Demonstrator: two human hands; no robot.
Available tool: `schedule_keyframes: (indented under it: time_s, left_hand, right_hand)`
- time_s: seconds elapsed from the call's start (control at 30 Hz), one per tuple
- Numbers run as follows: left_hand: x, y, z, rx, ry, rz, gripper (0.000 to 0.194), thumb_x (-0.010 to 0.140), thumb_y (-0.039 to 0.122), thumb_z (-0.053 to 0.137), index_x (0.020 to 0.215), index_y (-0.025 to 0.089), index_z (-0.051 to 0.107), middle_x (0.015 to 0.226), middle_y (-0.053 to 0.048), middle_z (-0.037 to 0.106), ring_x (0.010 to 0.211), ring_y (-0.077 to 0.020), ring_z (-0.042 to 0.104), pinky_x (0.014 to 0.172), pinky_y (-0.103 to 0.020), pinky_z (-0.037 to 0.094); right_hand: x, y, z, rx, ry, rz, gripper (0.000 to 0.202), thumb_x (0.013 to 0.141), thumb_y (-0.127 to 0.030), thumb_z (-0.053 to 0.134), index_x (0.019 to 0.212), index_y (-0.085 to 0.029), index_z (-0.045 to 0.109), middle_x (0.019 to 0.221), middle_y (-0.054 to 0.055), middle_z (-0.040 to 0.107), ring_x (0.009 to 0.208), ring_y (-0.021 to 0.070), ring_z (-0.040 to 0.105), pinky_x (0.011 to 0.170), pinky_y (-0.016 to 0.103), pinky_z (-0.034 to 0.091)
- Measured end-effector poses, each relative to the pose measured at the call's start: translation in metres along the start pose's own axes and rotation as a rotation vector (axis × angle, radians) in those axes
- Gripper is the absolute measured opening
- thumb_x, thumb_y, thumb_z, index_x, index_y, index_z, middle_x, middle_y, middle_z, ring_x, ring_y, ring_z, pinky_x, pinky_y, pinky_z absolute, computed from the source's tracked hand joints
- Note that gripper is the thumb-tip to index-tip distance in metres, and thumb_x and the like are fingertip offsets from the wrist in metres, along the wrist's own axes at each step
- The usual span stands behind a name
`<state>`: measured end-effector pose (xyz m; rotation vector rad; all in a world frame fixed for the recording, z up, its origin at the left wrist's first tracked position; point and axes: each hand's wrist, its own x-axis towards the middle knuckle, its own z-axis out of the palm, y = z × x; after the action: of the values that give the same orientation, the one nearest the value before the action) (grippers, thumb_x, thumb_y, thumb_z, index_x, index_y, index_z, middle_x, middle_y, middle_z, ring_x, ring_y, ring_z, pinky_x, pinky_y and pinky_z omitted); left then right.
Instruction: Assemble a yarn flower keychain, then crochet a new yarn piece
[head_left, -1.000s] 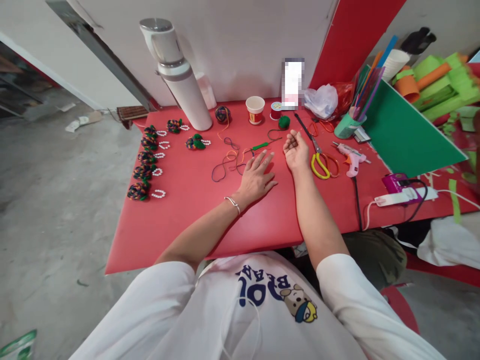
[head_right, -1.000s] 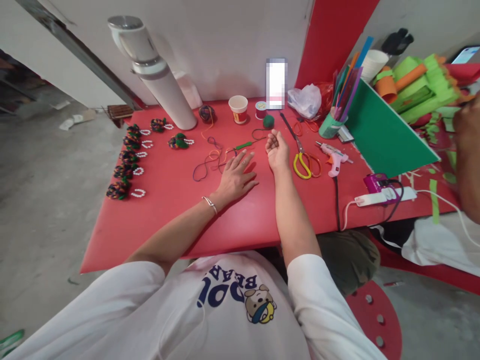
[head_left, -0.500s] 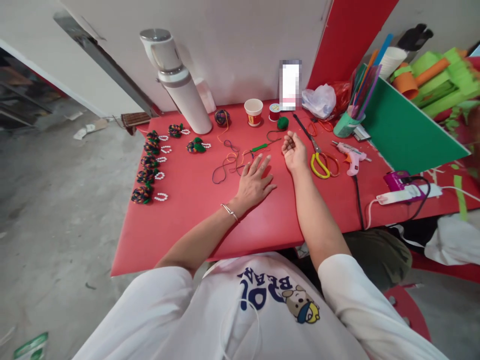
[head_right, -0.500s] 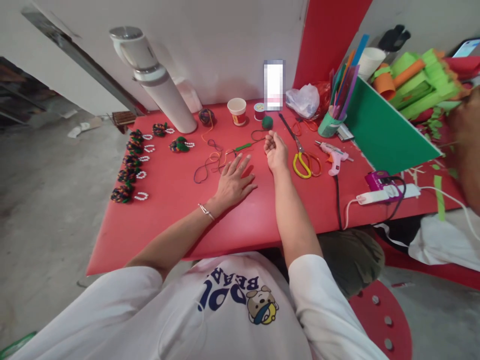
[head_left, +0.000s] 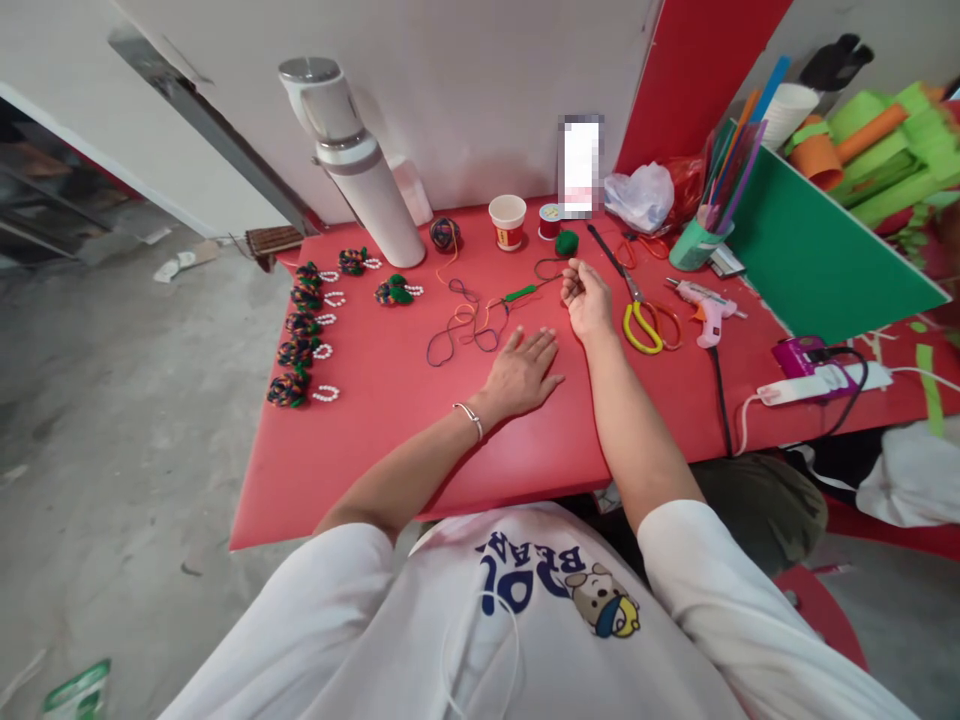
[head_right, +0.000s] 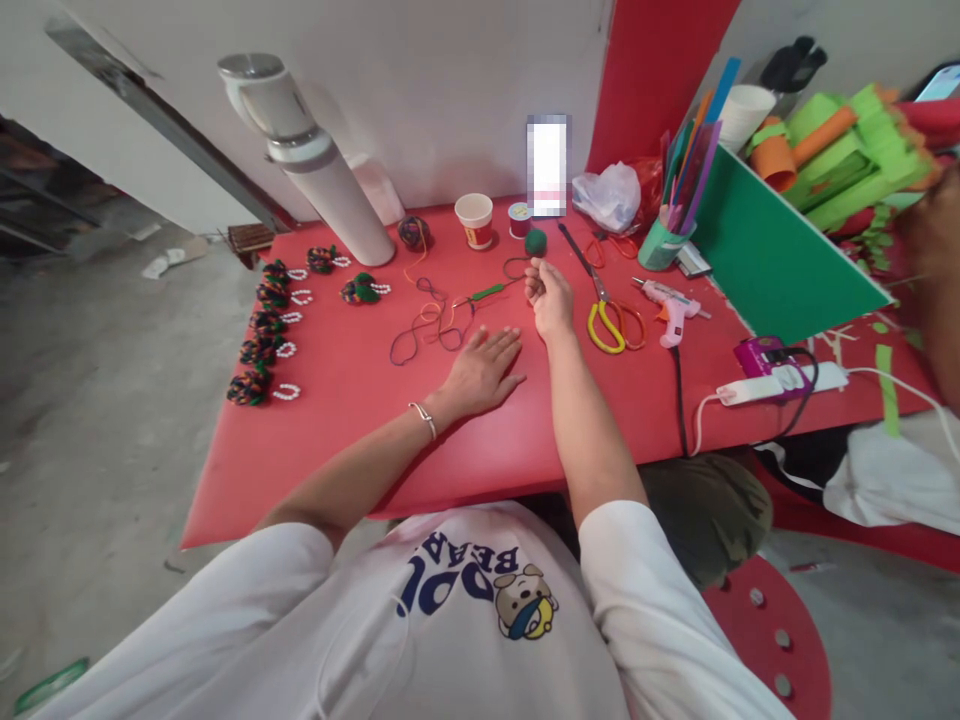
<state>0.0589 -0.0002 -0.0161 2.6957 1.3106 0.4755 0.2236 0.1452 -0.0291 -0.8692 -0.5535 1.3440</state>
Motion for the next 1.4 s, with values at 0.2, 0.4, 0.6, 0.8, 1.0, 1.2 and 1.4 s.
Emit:
schedule_keyframes:
  time_s: [0.2, 0.4, 0.6, 0.8, 1.0, 1.2, 1.4]
  left_hand:
    - [-0.053, 0.047, -0.009, -0.515, -0.148, 0.390, 0.035, 0.106, 0.037, 0.056, 0.128, 0.015, 0.073, 0.142, -0.019, 0.071, 0.143, -0.0278, 0.061, 0.124, -0.048, 0.045]
    - [-0.069, 0.025, -0.018, -0.547, 0.079, 0.065, 0.039, 0.102, 0.024, 0.054, 0.064, 0.019, 0.065, 0.065, -0.008, 0.069, 0.064, -0.0171, 0.068, 0.066, -0.030, 0.058]
    - [-0.048, -0.001, -0.013, -0.137, -0.001, -0.016, 0.067, 0.100, 0.051, 0.062, 0.146, 0.004, 0.059, 0.160, -0.031, 0.050, 0.154, -0.0420, 0.046, 0.126, -0.063, 0.038]
    - [-0.059, 0.007, -0.006, -0.110, -0.076, 0.069, 0.083, 0.102, 0.069, 0.048, 0.154, 0.005, 0.052, 0.165, -0.030, 0.045, 0.158, -0.0411, 0.040, 0.130, -0.061, 0.034]
    - [-0.040, 0.006, -0.008, -0.049, -0.083, -0.001, 0.100, 0.095, 0.077, 0.054, 0.155, -0.002, 0.048, 0.164, -0.035, 0.041, 0.158, -0.0462, 0.037, 0.132, -0.064, 0.028]
    - [-0.082, 0.006, -0.013, -0.107, -0.101, 0.084, 0.101, 0.094, 0.081, 0.050, 0.158, 0.004, 0.045, 0.165, -0.034, 0.041, 0.159, -0.0453, 0.036, 0.129, -0.064, 0.033]
    - [-0.067, 0.012, -0.013, -0.201, -0.027, 0.023, 0.102, 0.091, 0.083, 0.053, 0.158, 0.005, 0.048, 0.169, -0.035, 0.034, 0.162, -0.0474, 0.028, 0.129, -0.071, 0.027]
  right_hand:
    - [-0.002, 0.000, 0.001, -0.064, -0.031, -0.026, 0.015, 0.085, -0.035, 0.079, 0.094, -0.024, 0.074, 0.080, -0.004, 0.076, 0.067, 0.0057, 0.067, 0.064, 0.018, 0.053]
    - [-0.001, 0.006, -0.004, -0.189, -0.088, -0.091, 0.016, 0.085, -0.036, 0.079, 0.097, -0.026, 0.075, 0.085, -0.004, 0.076, 0.068, 0.0057, 0.066, 0.064, 0.018, 0.053]
    - [-0.003, 0.014, -0.002, -0.359, -0.123, -0.156, 0.023, 0.081, -0.042, 0.084, 0.096, -0.027, 0.075, 0.082, -0.005, 0.074, 0.067, 0.0066, 0.065, 0.064, 0.020, 0.054]
    - [-0.006, 0.019, -0.001, -0.509, -0.181, -0.206, 0.028, 0.083, -0.050, 0.080, 0.099, -0.027, 0.076, 0.085, -0.002, 0.075, 0.073, 0.0106, 0.068, 0.069, 0.025, 0.056]
    - [-0.012, 0.019, -0.001, -0.567, -0.213, -0.260, 0.036, 0.082, -0.058, 0.079, 0.099, -0.026, 0.076, 0.087, 0.000, 0.075, 0.075, 0.0126, 0.067, 0.072, 0.028, 0.058]
    - [-0.012, 0.019, 0.005, -0.525, -0.195, -0.213, 0.038, 0.076, -0.058, 0.083, 0.095, -0.026, 0.077, 0.082, -0.002, 0.075, 0.071, 0.0119, 0.064, 0.068, 0.027, 0.057]
    - [-0.015, 0.018, 0.010, -0.488, -0.194, -0.206, 0.021, 0.080, -0.042, 0.084, 0.091, -0.026, 0.078, 0.078, -0.004, 0.073, 0.068, 0.0098, 0.063, 0.067, 0.024, 0.055]
